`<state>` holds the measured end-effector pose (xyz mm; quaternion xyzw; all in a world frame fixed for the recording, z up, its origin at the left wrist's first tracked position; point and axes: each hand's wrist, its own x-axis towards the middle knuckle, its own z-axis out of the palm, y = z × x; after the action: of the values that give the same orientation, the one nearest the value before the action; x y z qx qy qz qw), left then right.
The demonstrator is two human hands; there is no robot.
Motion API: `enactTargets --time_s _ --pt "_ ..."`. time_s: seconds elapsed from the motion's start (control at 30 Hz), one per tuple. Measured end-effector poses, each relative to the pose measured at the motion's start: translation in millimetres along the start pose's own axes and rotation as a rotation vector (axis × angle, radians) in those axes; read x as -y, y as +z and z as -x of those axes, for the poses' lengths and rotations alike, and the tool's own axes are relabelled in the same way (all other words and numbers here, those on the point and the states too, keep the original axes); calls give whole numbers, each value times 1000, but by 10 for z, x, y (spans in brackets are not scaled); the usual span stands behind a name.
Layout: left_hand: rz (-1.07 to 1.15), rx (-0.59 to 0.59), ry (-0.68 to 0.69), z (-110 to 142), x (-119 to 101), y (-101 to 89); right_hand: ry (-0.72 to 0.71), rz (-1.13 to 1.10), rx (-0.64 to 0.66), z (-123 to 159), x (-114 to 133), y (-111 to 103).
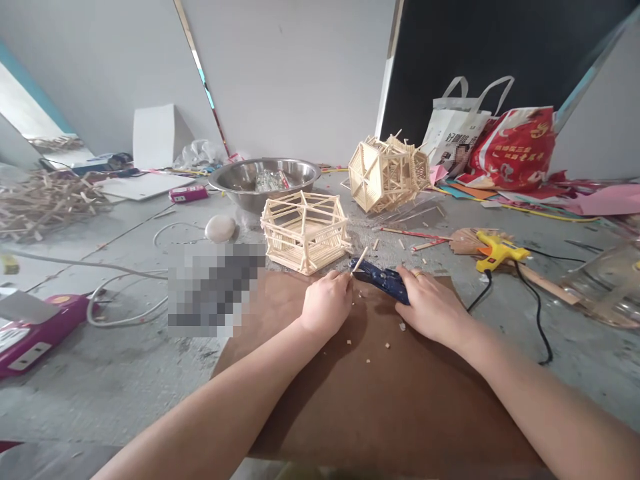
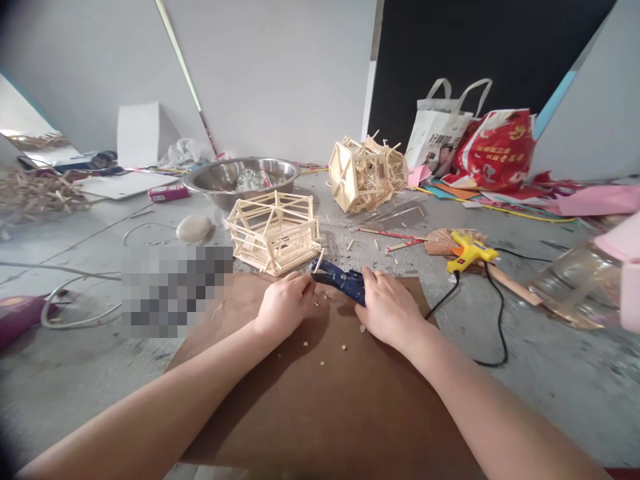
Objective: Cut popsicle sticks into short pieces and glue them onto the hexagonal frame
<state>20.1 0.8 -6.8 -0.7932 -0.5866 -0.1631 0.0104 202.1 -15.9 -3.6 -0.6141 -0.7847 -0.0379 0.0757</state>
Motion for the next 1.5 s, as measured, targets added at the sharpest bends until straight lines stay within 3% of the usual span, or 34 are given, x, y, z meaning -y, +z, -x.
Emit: enactTargets --time_s 0.8,1.3,1.5 --pt "34 -5 85 10 -31 -7 -21 -3 -68 28 128 -25" --pt "138 3 54 8 -38 7 62 37 72 -64 118 -73" --pt "170 58 50 -33 -29 33 59 71 167 -93 121 -103"
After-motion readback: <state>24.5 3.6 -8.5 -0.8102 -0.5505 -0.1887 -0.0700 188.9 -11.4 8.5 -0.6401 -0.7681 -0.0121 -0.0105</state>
